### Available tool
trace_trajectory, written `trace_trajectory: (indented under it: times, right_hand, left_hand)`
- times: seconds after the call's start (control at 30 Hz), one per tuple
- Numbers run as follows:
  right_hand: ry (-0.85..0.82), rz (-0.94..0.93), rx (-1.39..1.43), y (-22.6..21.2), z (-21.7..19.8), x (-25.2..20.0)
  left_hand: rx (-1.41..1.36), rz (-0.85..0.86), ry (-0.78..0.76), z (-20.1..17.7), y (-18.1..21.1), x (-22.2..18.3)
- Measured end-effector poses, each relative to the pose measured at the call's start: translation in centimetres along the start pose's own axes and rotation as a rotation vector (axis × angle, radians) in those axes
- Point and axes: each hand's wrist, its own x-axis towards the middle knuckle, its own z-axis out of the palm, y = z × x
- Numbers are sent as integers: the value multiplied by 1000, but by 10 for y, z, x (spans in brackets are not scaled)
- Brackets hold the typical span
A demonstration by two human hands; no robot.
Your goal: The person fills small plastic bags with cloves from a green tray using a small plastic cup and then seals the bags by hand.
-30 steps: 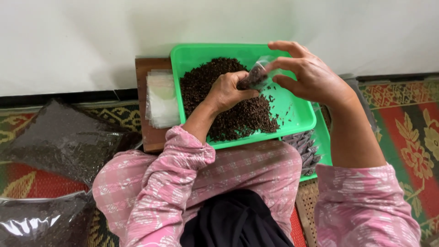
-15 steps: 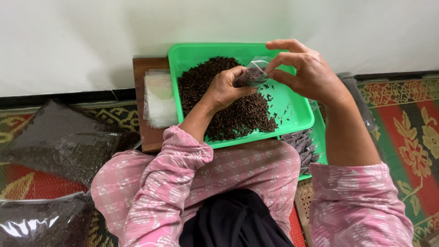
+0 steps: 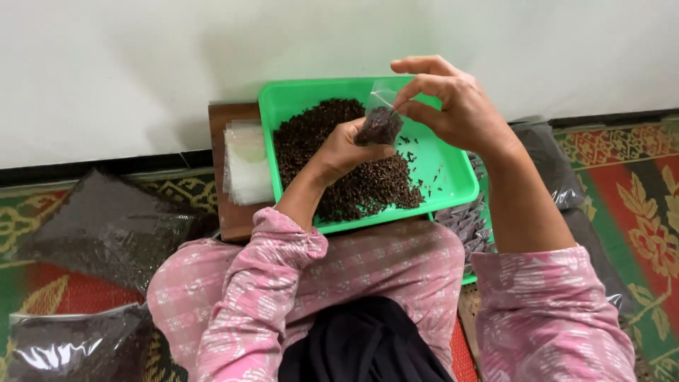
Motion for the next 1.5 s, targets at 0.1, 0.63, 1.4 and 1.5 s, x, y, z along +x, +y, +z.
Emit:
trace_trajectory:
  times: [0.1,0.63,1.4,1.5]
  right_hand:
    - [5,2,16,-1,-1,-5]
    - [237,52,764,56,70,-38]
    - [285,194,853,80,133,-71]
    - [303,177,834,81,131,-71]
  left_hand:
    - [35,-17,18,5,0,0]
    - [174,15,225,-1,-8,-14]
    - [419,-14,351,29,3,-26]
    - [382,5,356,30,-1,-26]
